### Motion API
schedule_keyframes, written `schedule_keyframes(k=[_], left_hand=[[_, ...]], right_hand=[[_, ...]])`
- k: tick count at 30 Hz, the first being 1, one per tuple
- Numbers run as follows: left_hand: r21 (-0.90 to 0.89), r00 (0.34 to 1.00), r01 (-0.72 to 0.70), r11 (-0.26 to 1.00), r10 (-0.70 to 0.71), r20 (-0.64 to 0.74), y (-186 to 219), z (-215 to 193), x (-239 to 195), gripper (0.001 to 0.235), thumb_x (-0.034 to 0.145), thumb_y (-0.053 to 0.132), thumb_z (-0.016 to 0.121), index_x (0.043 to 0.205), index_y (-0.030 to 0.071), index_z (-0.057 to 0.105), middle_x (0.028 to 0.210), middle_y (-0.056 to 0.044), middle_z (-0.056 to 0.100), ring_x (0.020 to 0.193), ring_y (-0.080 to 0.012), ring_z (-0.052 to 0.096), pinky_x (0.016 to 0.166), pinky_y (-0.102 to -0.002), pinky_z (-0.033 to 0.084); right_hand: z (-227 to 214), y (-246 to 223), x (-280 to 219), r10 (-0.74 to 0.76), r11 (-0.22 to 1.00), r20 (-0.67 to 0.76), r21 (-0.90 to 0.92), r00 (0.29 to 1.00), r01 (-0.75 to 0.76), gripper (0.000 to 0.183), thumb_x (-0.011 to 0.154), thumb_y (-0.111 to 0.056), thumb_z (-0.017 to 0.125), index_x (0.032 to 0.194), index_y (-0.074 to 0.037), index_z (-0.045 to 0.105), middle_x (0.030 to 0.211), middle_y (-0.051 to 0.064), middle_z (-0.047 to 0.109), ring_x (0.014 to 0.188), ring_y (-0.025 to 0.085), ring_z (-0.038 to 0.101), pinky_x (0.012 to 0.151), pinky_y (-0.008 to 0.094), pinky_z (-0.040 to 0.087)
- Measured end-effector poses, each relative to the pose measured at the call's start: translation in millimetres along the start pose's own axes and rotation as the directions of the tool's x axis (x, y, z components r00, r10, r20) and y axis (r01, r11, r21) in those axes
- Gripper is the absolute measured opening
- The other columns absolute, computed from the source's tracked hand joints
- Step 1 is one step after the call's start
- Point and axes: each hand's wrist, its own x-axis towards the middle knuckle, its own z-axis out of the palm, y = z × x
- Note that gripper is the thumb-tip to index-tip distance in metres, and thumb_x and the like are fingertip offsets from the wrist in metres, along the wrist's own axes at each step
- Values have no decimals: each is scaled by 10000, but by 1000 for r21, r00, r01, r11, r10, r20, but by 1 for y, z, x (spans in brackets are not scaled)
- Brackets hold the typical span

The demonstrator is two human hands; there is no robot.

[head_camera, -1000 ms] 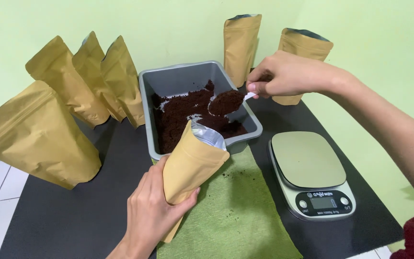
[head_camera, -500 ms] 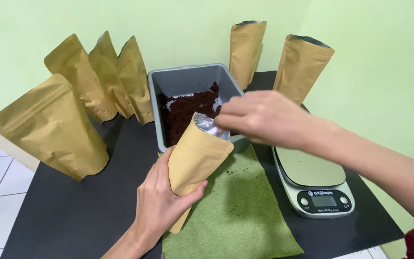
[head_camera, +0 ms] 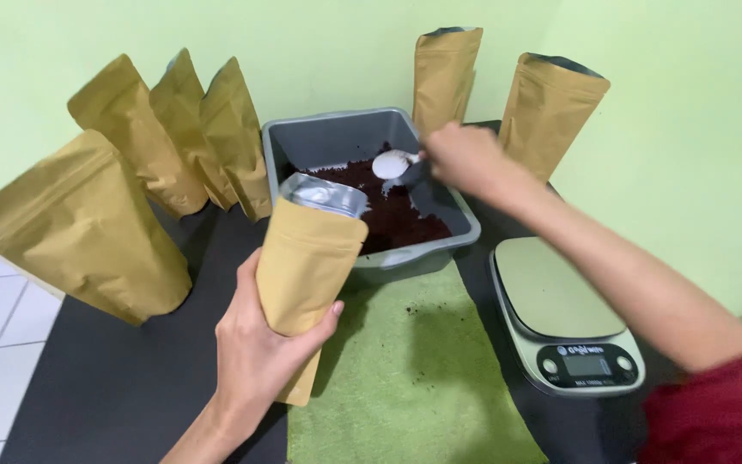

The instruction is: Filling and weighing coffee bags with ground coffee using a spoon and a digital scale.

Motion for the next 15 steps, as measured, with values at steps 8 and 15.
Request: schedule_keyframes(k=[8, 15], left_hand=[[5, 994, 109, 994, -109, -10, -11, 3, 13, 962, 592, 505, 884, 1405, 193, 477, 1184, -36, 726, 993, -255, 730, 771, -421, 599], [11, 999, 12, 1000, -12, -41, -21, 9, 12, 916, 628, 511, 879, 1374, 153, 486, 1183, -8, 706, 991, -228, 715, 751, -394, 584]], right_hand=[[153, -18, 170, -65, 985, -47, -166, 997, 57, 302, 887, 52, 565, 1029, -119, 769, 1009, 45, 747, 881, 349, 770, 576, 468, 575], [131, -51, 156, -545, 786, -51, 316, 837, 531, 154, 872, 36, 507, 815, -96, 564, 830, 118, 665, 769, 331, 629, 601, 472, 431]])
